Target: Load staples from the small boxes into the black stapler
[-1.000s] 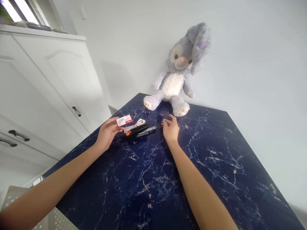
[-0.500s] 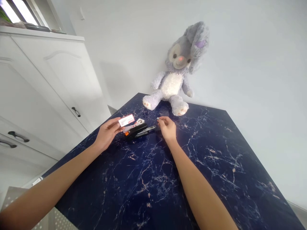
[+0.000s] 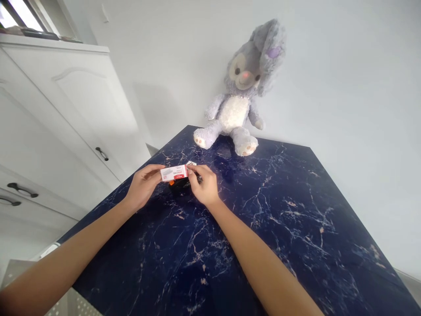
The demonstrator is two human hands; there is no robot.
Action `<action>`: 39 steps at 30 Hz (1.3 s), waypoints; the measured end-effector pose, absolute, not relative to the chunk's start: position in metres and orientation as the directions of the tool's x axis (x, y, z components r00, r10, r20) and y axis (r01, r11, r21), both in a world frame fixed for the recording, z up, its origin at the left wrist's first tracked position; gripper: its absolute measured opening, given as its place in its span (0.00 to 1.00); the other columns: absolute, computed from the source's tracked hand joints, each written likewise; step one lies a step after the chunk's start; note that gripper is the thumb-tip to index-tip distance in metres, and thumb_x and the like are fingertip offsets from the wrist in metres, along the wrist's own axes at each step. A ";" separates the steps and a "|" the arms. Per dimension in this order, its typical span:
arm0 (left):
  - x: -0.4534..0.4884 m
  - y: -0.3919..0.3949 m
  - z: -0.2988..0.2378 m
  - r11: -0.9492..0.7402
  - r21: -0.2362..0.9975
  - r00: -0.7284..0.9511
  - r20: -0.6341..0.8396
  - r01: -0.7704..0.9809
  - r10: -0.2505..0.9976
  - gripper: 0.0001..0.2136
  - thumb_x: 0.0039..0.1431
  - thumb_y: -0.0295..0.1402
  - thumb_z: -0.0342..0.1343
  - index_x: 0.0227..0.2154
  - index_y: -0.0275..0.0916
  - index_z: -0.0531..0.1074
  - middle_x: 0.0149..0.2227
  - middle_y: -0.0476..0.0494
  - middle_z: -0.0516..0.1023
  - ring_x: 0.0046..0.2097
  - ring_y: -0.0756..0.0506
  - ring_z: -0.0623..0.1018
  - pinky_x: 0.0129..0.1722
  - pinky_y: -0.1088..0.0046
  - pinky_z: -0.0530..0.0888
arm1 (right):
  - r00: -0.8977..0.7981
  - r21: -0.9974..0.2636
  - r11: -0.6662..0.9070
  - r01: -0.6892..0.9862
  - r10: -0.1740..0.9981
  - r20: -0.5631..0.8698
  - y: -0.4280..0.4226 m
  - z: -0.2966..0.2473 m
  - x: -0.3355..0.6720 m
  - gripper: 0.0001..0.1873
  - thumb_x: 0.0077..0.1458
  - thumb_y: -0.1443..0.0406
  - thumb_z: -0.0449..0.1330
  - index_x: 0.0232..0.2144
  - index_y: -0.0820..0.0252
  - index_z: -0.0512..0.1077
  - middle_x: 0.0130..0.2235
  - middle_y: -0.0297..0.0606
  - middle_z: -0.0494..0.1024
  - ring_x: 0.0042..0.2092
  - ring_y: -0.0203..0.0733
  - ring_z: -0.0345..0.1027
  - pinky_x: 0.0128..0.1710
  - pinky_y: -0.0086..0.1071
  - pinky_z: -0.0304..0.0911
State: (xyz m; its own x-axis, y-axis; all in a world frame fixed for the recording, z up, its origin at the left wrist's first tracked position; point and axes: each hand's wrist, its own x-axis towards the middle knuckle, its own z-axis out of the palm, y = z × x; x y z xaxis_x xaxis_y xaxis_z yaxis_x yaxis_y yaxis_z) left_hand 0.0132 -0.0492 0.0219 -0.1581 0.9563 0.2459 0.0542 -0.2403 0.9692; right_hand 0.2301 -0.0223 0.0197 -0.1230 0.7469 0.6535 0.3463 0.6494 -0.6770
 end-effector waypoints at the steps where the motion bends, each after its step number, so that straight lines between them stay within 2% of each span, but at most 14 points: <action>1: 0.013 -0.049 0.022 -0.240 0.967 -0.155 0.251 0.083 0.956 0.14 0.56 0.41 0.67 0.43 0.41 0.82 0.46 0.41 0.83 0.49 0.38 0.82 0.50 0.60 0.78 | -0.119 -0.662 0.668 0.340 0.729 0.675 -0.023 0.017 0.230 0.15 0.67 0.59 0.54 0.45 0.54 0.80 0.45 0.40 0.83 0.48 0.47 0.76 0.52 0.41 0.69; 5: 0.014 -0.052 0.024 -0.253 0.949 -0.101 0.275 0.186 0.956 0.14 0.57 0.41 0.66 0.44 0.42 0.83 0.46 0.42 0.84 0.48 0.38 0.83 0.52 0.59 0.78 | -0.157 -0.599 0.744 0.295 0.657 0.737 -0.023 0.010 0.234 0.16 0.68 0.56 0.54 0.43 0.55 0.80 0.43 0.42 0.82 0.47 0.48 0.75 0.51 0.45 0.69; 10: 0.015 -0.053 0.023 -0.284 0.929 -0.068 0.307 0.237 0.949 0.12 0.59 0.39 0.65 0.43 0.44 0.83 0.46 0.44 0.85 0.46 0.40 0.83 0.51 0.61 0.79 | -0.195 -0.574 0.772 0.274 0.629 0.753 -0.023 0.011 0.234 0.19 0.69 0.55 0.52 0.39 0.56 0.81 0.42 0.43 0.81 0.48 0.49 0.74 0.50 0.46 0.70; 15: 0.013 -0.048 0.019 -0.243 0.946 -0.100 0.269 0.216 0.958 0.11 0.57 0.38 0.66 0.43 0.43 0.84 0.45 0.43 0.85 0.46 0.39 0.83 0.50 0.60 0.78 | -0.083 -0.564 0.731 0.383 0.636 0.768 -0.023 0.010 0.231 0.15 0.66 0.58 0.56 0.35 0.56 0.81 0.39 0.43 0.79 0.46 0.49 0.73 0.47 0.44 0.70; 20: 0.007 -0.043 0.017 -0.200 0.967 -0.179 0.228 0.159 0.957 0.12 0.56 0.38 0.67 0.42 0.42 0.84 0.45 0.41 0.85 0.47 0.38 0.82 0.50 0.59 0.77 | 0.072 -0.671 0.635 0.382 0.704 0.707 -0.020 0.010 0.234 0.18 0.68 0.58 0.53 0.31 0.56 0.79 0.36 0.41 0.78 0.44 0.48 0.72 0.47 0.42 0.69; 24: 0.005 -0.038 0.013 -0.174 0.984 -0.206 0.177 0.033 0.963 0.14 0.53 0.38 0.68 0.42 0.40 0.84 0.44 0.39 0.85 0.45 0.38 0.82 0.49 0.59 0.77 | 0.080 -0.681 0.613 0.402 0.717 0.693 -0.017 0.010 0.235 0.17 0.69 0.57 0.53 0.35 0.55 0.79 0.38 0.40 0.80 0.45 0.47 0.72 0.48 0.42 0.69; 29: 0.005 -0.037 0.010 -0.189 0.982 -0.252 0.176 -0.027 0.952 0.16 0.51 0.37 0.69 0.43 0.39 0.84 0.44 0.39 0.84 0.45 0.39 0.82 0.45 0.62 0.78 | 0.196 -0.684 0.553 0.476 0.692 0.695 -0.014 0.008 0.235 0.15 0.69 0.58 0.54 0.52 0.56 0.74 0.42 0.43 0.82 0.48 0.49 0.74 0.49 0.45 0.70; 31: 0.005 -0.037 0.011 -0.195 0.981 -0.271 0.188 -0.002 0.944 0.16 0.51 0.38 0.68 0.43 0.39 0.84 0.45 0.38 0.84 0.45 0.39 0.81 0.44 0.63 0.78 | 0.184 -0.658 0.564 0.499 0.673 0.716 -0.015 0.007 0.234 0.17 0.69 0.58 0.55 0.55 0.55 0.73 0.44 0.44 0.81 0.49 0.49 0.74 0.49 0.45 0.71; 39: 0.008 -0.042 0.016 -0.237 0.960 -0.267 0.269 0.149 0.925 0.13 0.54 0.36 0.65 0.42 0.41 0.84 0.43 0.41 0.84 0.43 0.40 0.82 0.45 0.62 0.77 | -0.119 -0.360 0.791 0.495 0.473 0.873 -0.020 0.008 0.226 0.11 0.67 0.66 0.58 0.47 0.50 0.78 0.42 0.37 0.83 0.46 0.46 0.71 0.51 0.44 0.69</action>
State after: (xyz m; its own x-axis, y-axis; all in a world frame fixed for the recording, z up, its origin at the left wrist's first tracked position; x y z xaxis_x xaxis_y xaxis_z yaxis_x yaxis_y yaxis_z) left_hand 0.0079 -0.0422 0.0157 -0.2667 0.9253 0.2694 0.1488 -0.2367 0.9601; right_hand 0.2263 -0.0198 0.0081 -0.1189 0.4726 0.8732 0.4950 0.7906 -0.3605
